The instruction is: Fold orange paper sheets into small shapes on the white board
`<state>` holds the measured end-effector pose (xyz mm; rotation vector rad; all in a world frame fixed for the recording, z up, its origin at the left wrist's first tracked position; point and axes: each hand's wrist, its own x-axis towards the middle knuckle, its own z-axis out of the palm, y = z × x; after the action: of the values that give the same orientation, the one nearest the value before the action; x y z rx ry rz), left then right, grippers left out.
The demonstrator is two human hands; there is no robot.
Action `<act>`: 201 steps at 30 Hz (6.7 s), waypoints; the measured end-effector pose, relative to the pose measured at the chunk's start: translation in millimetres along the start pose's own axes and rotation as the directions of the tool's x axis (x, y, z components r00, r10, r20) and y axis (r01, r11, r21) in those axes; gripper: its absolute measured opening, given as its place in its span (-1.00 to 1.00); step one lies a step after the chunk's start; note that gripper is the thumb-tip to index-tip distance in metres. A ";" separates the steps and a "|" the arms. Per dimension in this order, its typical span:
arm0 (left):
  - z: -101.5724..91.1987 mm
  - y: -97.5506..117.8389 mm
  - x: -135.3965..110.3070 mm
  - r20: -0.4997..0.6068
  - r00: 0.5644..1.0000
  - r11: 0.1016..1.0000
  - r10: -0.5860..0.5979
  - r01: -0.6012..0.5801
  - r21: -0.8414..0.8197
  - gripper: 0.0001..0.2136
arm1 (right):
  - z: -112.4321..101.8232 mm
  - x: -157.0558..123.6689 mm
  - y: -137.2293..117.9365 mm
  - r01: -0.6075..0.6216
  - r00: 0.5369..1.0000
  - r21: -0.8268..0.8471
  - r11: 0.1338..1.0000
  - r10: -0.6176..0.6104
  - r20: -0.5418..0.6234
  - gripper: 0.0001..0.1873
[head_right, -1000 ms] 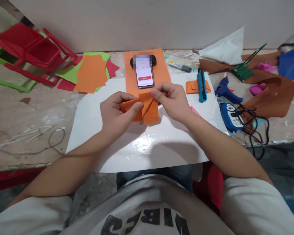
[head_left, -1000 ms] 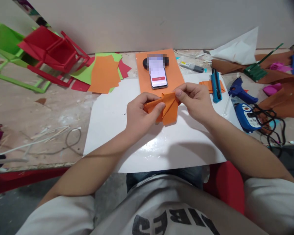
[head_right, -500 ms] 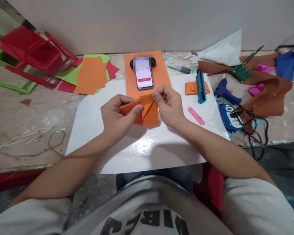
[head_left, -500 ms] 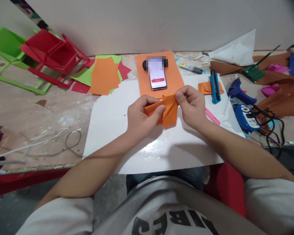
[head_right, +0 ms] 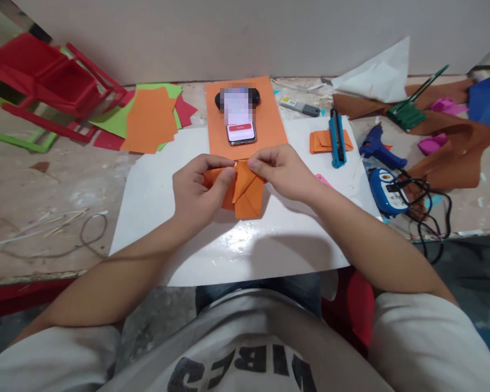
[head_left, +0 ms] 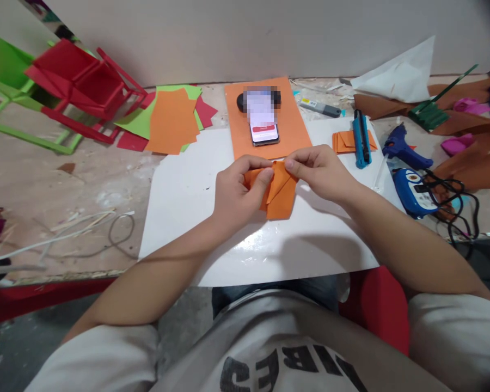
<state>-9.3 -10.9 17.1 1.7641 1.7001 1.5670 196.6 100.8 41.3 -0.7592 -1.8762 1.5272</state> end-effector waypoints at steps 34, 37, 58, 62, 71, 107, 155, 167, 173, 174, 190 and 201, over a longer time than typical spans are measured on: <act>1.9 6.1 -0.5 0.060 0.992 0.977 -0.109 0.118 -0.176 -0.59 | 19.5 -10.6 11.8 0.271 0.913 -0.209 0.940 -0.320 -0.254 -0.28; 1.5 9.3 1.2 0.079 0.989 0.960 -0.127 0.143 -0.242 -0.59 | 19.9 -9.2 17.8 0.326 0.891 -0.219 0.920 -0.376 -0.255 -0.31; 6.6 13.3 -1.4 0.099 0.981 0.928 -0.165 0.189 -0.320 -0.60 | 31.2 -6.0 40.6 0.457 0.793 -0.261 0.850 -0.523 -0.313 -0.48; 4.3 13.7 -0.3 0.086 0.984 0.942 -0.158 0.176 -0.285 -0.63 | 22.3 -2.9 37.6 0.453 0.830 -0.249 0.856 -0.507 -0.233 -0.50; -7.6 12.4 4.7 0.128 0.990 0.995 0.061 -0.051 -0.085 -0.74 | -20.3 2.0 10.5 0.732 0.668 -0.392 0.557 -0.699 0.255 -0.72; -10.3 36.4 -3.1 0.062 0.994 0.988 0.091 -0.082 -0.132 -0.70 | -10.6 -15.3 -5.6 0.605 0.737 -0.501 0.618 -0.673 0.060 -0.82; -4.9 30.9 -4.0 0.125 0.986 0.949 -0.114 0.145 -0.279 -0.51 | 3.9 -6.5 10.0 0.454 0.854 -0.334 0.826 -0.510 -0.104 -0.43; -6.9 36.6 -5.7 0.149 0.979 0.960 -0.137 0.168 -0.222 -0.55 | 10.3 -7.0 23.2 0.464 0.830 -0.363 0.808 -0.540 -0.142 -0.45; -5.8 40.4 -6.0 0.154 0.974 0.966 -0.165 0.192 -0.175 -0.68 | 15.5 -6.5 25.6 0.466 0.814 -0.363 0.807 -0.552 -0.181 -0.45; -5.4 39.4 -6.3 0.154 0.974 0.967 -0.164 0.190 -0.170 -0.68 | 16.0 -6.3 25.9 0.467 0.812 -0.358 0.808 -0.552 -0.187 -0.44; 4.5 33.0 -13.8 0.112 0.976 0.963 -0.184 0.202 -0.178 -0.54 | 24.4 -6.5 33.4 0.525 0.736 -0.501 0.688 -0.662 -0.138 -0.49; 2.6 40.1 -13.9 0.182 0.949 0.947 -0.257 0.285 -0.146 -0.57 | 29.0 -9.2 28.0 0.496 0.722 -0.555 0.668 -0.672 -0.163 -0.51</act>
<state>19.3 -33.1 39.5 1.4578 1.6007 1.3670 182.6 80.3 8.3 -0.4855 -1.9544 0.4647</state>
